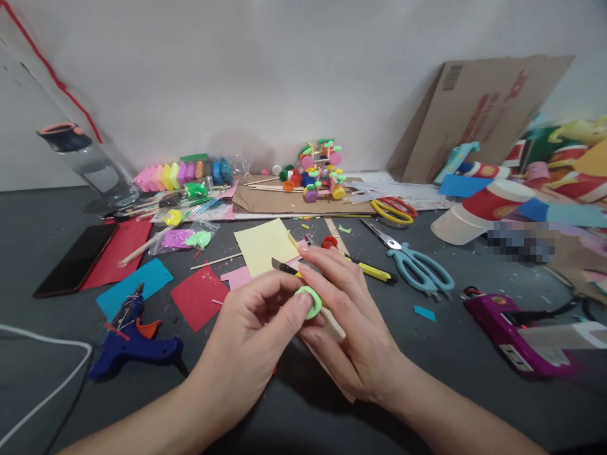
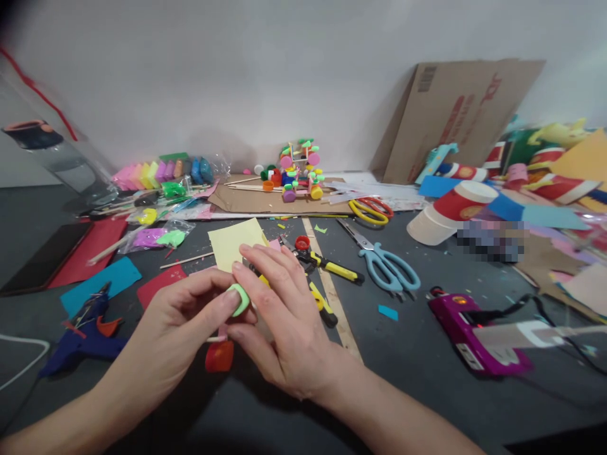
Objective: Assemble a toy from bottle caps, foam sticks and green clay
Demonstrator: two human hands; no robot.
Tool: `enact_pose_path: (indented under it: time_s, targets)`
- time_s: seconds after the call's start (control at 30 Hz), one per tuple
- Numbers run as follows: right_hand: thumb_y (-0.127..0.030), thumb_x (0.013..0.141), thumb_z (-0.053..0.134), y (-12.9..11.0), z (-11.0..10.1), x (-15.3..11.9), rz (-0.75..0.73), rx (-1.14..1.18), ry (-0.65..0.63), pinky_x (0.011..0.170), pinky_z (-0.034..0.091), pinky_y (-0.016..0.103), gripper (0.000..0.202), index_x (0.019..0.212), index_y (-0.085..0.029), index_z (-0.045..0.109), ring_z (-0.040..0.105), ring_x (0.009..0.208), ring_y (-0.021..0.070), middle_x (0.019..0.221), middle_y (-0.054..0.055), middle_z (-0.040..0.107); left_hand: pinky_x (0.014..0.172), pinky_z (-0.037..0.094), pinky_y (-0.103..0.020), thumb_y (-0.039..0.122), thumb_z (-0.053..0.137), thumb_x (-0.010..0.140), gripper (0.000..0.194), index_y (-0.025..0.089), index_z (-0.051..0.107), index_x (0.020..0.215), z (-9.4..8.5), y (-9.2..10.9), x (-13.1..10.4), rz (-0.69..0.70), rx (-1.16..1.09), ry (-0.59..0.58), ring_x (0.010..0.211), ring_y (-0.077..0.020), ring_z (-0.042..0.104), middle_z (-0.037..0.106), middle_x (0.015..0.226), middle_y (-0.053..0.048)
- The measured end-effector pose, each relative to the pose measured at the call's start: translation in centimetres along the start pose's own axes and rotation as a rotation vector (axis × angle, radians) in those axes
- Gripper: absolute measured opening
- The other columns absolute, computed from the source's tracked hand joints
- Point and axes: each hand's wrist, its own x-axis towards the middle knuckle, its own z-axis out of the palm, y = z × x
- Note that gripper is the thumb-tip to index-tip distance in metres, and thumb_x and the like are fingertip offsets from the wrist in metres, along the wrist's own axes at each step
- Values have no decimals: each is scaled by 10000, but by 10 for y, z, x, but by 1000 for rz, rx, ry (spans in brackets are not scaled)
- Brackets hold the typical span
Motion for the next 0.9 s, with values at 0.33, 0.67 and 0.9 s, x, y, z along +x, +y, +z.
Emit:
enact_pose_path:
  time_s: [0.33, 0.67, 0.9]
  targets:
    - [-209, 1020, 497, 0, 3, 0, 32, 28, 62, 1207, 393, 528, 371, 1372, -109, 557, 482, 1429, 281, 1474, 209, 560, 612, 449, -112, 268, 715, 946, 113, 241, 821, 919, -8, -4, 3, -153, -189, -158, 707, -47, 622, 707, 779, 46]
    - [-288, 1069, 408, -1, 1, 1, -10, 81, 3, 1233, 358, 492, 434, 1427, -63, 503, 436, 1461, 261, 1493, 230, 514, 693, 497, -192, 382, 854, 810, 232, 178, 772, 884, -14, -1, 8, -245, -184, -189, 716, -88, 593, 674, 793, 20]
    - [-394, 1090, 344, -3, 0, 1, -34, 9, 1, 1257, 320, 504, 538, 1465, -21, 440, 361, 1513, 277, 1529, 260, 464, 630, 456, -181, 369, 861, 799, 251, 160, 732, 851, -10, -4, 6, -252, -268, -115, 669, -73, 550, 654, 769, 26]
